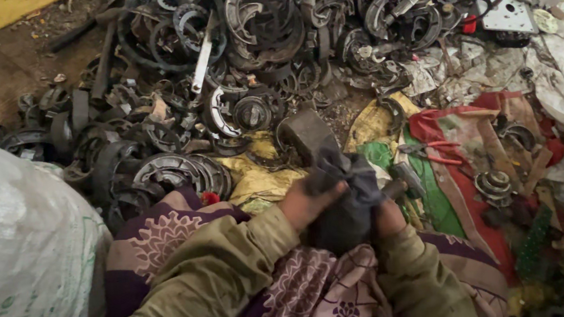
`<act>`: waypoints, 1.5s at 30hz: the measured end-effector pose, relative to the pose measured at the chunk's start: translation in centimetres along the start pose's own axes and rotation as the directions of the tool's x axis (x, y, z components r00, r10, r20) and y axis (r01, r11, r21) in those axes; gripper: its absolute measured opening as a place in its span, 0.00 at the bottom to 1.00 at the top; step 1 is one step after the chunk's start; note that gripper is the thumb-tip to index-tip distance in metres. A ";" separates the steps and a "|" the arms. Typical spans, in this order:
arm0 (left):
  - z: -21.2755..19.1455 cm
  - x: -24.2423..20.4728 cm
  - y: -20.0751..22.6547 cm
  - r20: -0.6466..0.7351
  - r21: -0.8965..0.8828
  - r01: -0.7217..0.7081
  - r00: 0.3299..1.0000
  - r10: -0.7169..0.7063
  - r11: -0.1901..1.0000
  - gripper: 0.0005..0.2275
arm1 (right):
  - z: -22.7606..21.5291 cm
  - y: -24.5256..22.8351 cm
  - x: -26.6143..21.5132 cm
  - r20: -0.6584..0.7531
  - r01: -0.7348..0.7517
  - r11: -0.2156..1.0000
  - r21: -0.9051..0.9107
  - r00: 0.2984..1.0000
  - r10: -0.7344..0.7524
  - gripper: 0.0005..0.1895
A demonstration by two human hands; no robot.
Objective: The person sits on the floor and repeatedly strikes a dark metal part with a hammer to break it into smaller pieces. The person picks up the part, positions it on a block, and hits it multiple times before discarding the broken pieces.
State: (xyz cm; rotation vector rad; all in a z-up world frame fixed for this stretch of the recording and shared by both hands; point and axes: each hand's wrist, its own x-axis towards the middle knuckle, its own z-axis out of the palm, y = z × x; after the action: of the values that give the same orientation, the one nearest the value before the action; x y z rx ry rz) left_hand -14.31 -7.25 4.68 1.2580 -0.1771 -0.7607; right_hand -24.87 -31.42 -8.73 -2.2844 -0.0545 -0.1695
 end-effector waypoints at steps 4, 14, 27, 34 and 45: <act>-2.4 0.8 0.9 -0.327 0.097 -0.103 0.936 0.129 0.990 0.27 | -0.5 -3.1 1.0 -0.181 -0.015 0.991 -0.135 0.983 -0.009 0.24; -3.2 -0.1 6.3 -0.170 -0.445 0.194 0.940 -0.296 0.874 0.38 | -0.2 -15.9 7.9 0.157 -0.162 -0.123 0.979 0.987 -0.043 0.36; -2.2 1.3 2.5 -0.196 0.076 -0.289 0.934 0.298 0.954 0.19 | 0.5 0.3 0.7 -0.061 -0.226 0.871 0.437 0.958 0.279 0.26; -4.2 2.2 3.5 -0.377 0.382 -0.352 0.785 0.492 0.855 0.23 | -3.6 -13.3 2.2 -0.340 0.184 0.900 0.395 0.940 -0.043 0.37; -2.4 3.2 -2.0 -0.233 0.470 -0.303 0.863 0.448 0.829 0.25 | -2.2 -12.3 2.5 0.043 -0.295 0.541 0.788 0.902 0.430 0.44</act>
State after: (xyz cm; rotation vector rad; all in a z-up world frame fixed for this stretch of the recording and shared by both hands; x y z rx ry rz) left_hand -11.52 -7.48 1.22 1.6767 -0.3162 -0.1467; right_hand -23.76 -25.02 2.26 -1.3347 0.3741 -0.0758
